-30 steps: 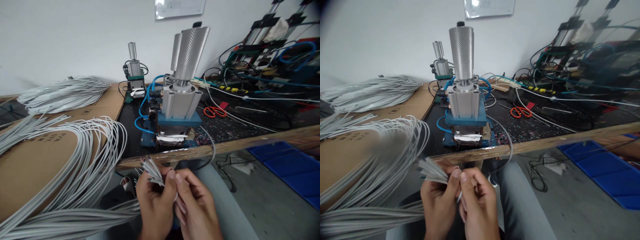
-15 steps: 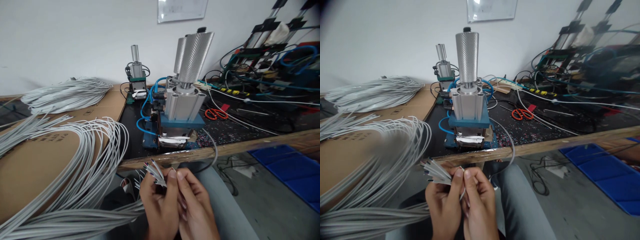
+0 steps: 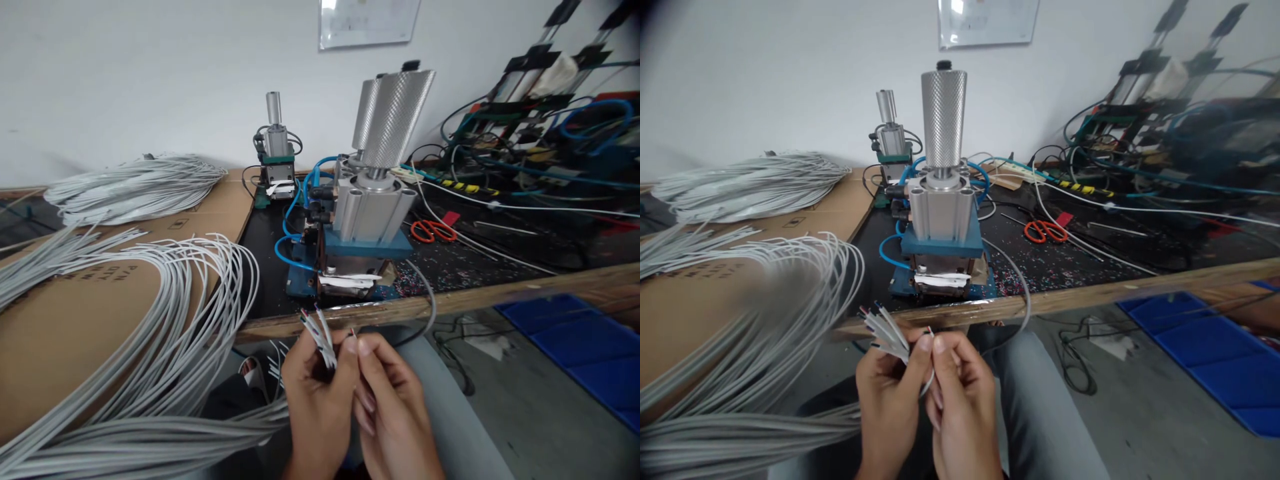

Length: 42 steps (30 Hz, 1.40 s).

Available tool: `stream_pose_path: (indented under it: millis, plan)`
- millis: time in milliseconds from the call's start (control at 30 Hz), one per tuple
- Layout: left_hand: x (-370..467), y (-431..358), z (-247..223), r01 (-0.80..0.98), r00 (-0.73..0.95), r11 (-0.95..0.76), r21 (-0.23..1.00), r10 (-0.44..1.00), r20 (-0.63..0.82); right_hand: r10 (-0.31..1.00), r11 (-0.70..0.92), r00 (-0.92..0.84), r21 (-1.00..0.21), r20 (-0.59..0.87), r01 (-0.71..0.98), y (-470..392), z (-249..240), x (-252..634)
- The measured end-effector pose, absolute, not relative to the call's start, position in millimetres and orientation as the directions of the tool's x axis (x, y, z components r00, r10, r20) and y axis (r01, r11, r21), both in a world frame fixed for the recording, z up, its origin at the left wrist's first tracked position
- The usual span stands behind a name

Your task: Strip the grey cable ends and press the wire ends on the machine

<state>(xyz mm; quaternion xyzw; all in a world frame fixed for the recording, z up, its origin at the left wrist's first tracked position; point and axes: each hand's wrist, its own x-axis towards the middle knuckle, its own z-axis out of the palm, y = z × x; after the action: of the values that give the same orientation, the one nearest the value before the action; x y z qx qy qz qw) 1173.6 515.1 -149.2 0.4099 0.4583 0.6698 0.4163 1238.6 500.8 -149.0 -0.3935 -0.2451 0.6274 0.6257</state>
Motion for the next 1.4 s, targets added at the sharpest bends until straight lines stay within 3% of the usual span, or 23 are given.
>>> stream_pose_path:
  millis: [333, 467, 533, 567, 633, 700, 867, 1167, 1300, 1400]
  plan:
    - [1163.6, 523.3, -159.3, -0.441, -0.112, -0.021, 0.897, 0.993, -0.031, 0.998, -0.061, -0.010, -0.870, -0.064, -0.489, 500.0, -153.8, 1248.5]
    - [1162.6, 525.2, -162.1, -0.484, -0.076, -0.004, 0.875, 0.996, -0.037, 0.993, 0.115, 0.069, -0.946, 0.099, -0.304, 499.8, -159.5, 1266.2]
    - [1162.1, 526.1, -161.5, -0.507, -0.068, -0.009, 0.862, 0.997, -0.030, 0.955, 0.295, 0.059, -0.950, 0.290, -0.103, 503.3, -161.5, 1279.6]
    - [1161.9, 526.5, -160.9, -0.510, -0.067, -0.009, 0.860, 0.997, -0.030, 0.912, 0.411, 0.000, -0.911, 0.411, 0.026, 506.0, -162.2, 1286.9]
    - [1161.9, 527.3, -159.6, -0.505, -0.060, -0.002, 0.863, 0.998, -0.033, 0.772, 0.635, -0.185, -0.725, 0.608, 0.268, 512.5, -163.2, 1300.1]
    - [1162.2, 527.6, -157.9, -0.510, -0.068, -0.012, 0.860, 0.997, -0.026, 0.670, 0.728, -0.258, -0.549, 0.696, 0.411, 519.3, -164.4, 1308.6]
    - [1162.2, 523.1, -152.3, -0.598, -0.220, -0.185, 0.780, 0.974, 0.063, 0.491, 0.793, -0.155, -0.367, 0.857, 0.487, 535.3, -168.5, 1304.5]
    - [1168.8, 501.4, -133.9, -0.526, -0.391, -0.362, 0.770, 0.907, 0.159, 0.468, 0.686, -0.072, -0.311, 0.881, 0.657, 551.5, -163.6, 1292.8]
    - [1160.2, 505.1, -132.0, -0.516, -0.251, -0.473, 0.714, 0.881, 0.402, 0.493, 0.647, -0.089, -0.296, 0.865, 0.703, 553.2, -158.0, 1291.9]
    - [1154.3, 508.1, -132.0, -0.522, -0.231, -0.496, 0.694, 0.865, 0.445, 0.470, 0.639, -0.085, -0.273, 0.878, 0.719, 555.0, -154.8, 1289.5]
